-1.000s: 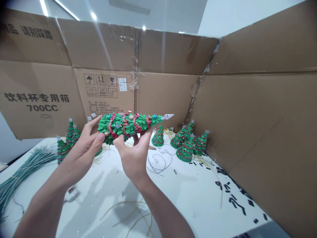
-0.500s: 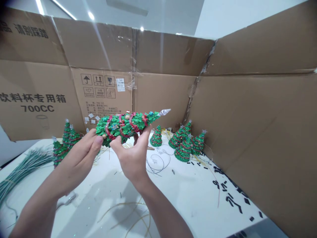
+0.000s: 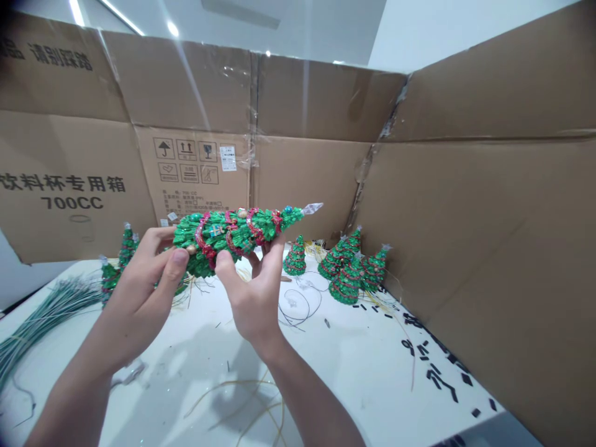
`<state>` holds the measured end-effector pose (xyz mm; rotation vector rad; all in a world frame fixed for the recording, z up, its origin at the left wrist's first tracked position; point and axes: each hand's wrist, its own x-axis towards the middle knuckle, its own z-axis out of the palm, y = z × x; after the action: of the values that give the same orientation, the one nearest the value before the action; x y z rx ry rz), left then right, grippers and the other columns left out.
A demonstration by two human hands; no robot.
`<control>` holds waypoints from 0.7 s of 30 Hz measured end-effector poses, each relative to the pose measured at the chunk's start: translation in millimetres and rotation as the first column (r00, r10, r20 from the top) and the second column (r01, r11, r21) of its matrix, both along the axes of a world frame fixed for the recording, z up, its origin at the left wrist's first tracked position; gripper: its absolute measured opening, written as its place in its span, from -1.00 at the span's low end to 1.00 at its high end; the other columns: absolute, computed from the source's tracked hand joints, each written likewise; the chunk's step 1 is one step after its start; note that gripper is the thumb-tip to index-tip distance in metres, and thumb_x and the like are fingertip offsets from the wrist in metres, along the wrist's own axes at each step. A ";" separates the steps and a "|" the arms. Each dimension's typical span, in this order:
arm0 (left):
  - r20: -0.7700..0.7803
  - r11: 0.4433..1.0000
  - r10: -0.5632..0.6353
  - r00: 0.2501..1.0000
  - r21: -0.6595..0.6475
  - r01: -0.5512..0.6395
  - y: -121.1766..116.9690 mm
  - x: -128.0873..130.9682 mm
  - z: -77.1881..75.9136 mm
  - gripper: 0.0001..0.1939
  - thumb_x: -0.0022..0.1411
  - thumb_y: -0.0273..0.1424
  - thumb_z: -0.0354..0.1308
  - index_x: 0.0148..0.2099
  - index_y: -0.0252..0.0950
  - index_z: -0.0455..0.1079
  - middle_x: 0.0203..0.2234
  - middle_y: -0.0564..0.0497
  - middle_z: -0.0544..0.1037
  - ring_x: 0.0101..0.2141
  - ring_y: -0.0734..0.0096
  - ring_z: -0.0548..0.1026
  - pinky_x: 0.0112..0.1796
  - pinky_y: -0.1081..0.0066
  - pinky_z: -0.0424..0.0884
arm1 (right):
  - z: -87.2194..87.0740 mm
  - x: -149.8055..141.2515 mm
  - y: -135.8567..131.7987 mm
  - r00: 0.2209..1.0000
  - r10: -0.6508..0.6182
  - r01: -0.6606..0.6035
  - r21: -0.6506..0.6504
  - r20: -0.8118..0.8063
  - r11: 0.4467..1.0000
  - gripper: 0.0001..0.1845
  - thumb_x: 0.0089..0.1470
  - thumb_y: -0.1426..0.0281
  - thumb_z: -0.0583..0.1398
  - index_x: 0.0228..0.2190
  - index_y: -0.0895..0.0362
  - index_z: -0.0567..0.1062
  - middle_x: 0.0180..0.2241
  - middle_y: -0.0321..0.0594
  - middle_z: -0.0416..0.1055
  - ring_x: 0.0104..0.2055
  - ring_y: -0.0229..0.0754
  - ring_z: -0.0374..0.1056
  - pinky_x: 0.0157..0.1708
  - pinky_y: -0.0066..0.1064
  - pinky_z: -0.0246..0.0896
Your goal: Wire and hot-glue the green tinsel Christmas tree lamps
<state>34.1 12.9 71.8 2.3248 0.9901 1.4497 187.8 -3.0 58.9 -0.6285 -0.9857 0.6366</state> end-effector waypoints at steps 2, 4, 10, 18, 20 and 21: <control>0.004 1.000 0.003 1.000 0.001 -0.003 0.2 0.0 0.6 -0.58 0.66 -0.17 -0.09 -0.05 -0.17 0.57 0.18 -0.09 0.42 0.20 0.16 0.45 0.21 0.15 0.40 | 1.6 -0.5 -2.9 1.000 -0.008 0.007 0.006 0.022 1.000 -0.33 0.15 0.32 0.43 0.24 -0.11 0.41 0.23 -0.14 0.49 0.10 -0.02 0.51 0.20 -0.13 0.40; 0.000 1.000 -0.005 1.000 -0.015 0.005 0.5 -0.3 0.8 -0.58 0.66 -0.17 -0.10 -0.05 -0.16 0.56 0.17 -0.08 0.42 0.17 0.17 0.46 0.20 0.15 0.39 | 3.2 -0.7 -4.7 0.999 -0.014 0.014 0.000 0.038 1.000 -0.33 0.18 0.32 0.42 0.27 -0.11 0.40 0.26 -0.13 0.47 0.14 -0.02 0.49 0.22 -0.12 0.39; -0.032 0.999 -0.038 0.999 -0.014 0.037 1.2 -0.7 -0.3 -0.57 0.66 -0.17 -0.11 -0.06 -0.17 0.56 0.17 -0.09 0.40 0.16 0.16 0.45 0.18 0.15 0.40 | 3.8 1.1 -4.1 0.999 -0.037 0.038 -0.030 0.035 0.999 -0.30 0.17 0.35 0.41 0.29 -0.08 0.38 0.25 -0.12 0.49 0.15 -0.01 0.50 0.22 -0.10 0.41; -0.051 0.997 -0.036 0.998 0.064 0.040 1.3 -1.6 0.0 -0.63 0.67 -0.27 -0.09 0.07 -0.16 0.56 0.19 -0.09 0.39 0.22 0.18 0.41 0.22 0.16 0.37 | 3.4 4.1 -2.3 0.998 -0.064 0.065 -0.039 0.029 0.997 -0.39 0.08 0.41 0.42 0.15 -0.02 0.45 0.05 -0.17 0.56 0.04 -0.05 0.52 0.11 -0.15 0.48; -0.053 0.995 -0.025 0.998 0.095 0.030 0.9 -1.7 0.3 -0.66 0.66 -0.30 -0.07 0.09 -0.17 0.56 0.17 -0.08 0.39 0.21 0.23 0.43 0.22 0.20 0.38 | 2.3 5.4 -0.2 0.999 -0.052 0.053 -0.032 0.016 0.998 -0.43 0.06 0.41 0.41 0.11 0.00 0.47 0.02 -0.18 0.58 -0.01 -0.05 0.54 0.05 -0.15 0.52; -0.052 0.993 -0.019 0.998 0.114 0.025 0.6 -1.6 0.5 -0.67 0.66 -0.32 -0.05 0.08 -0.17 0.56 0.16 -0.07 0.39 0.19 0.25 0.43 0.21 0.22 0.39 | 1.5 6.3 1.1 0.999 -0.032 0.032 -0.024 0.007 0.999 -0.45 0.06 0.42 0.41 0.09 0.01 0.48 0.00 -0.17 0.59 -0.01 -0.05 0.55 0.04 -0.14 0.53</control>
<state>32.5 13.5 72.2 2.4561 0.9135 1.4830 194.0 -1.9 60.4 -0.6671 -0.9729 0.6193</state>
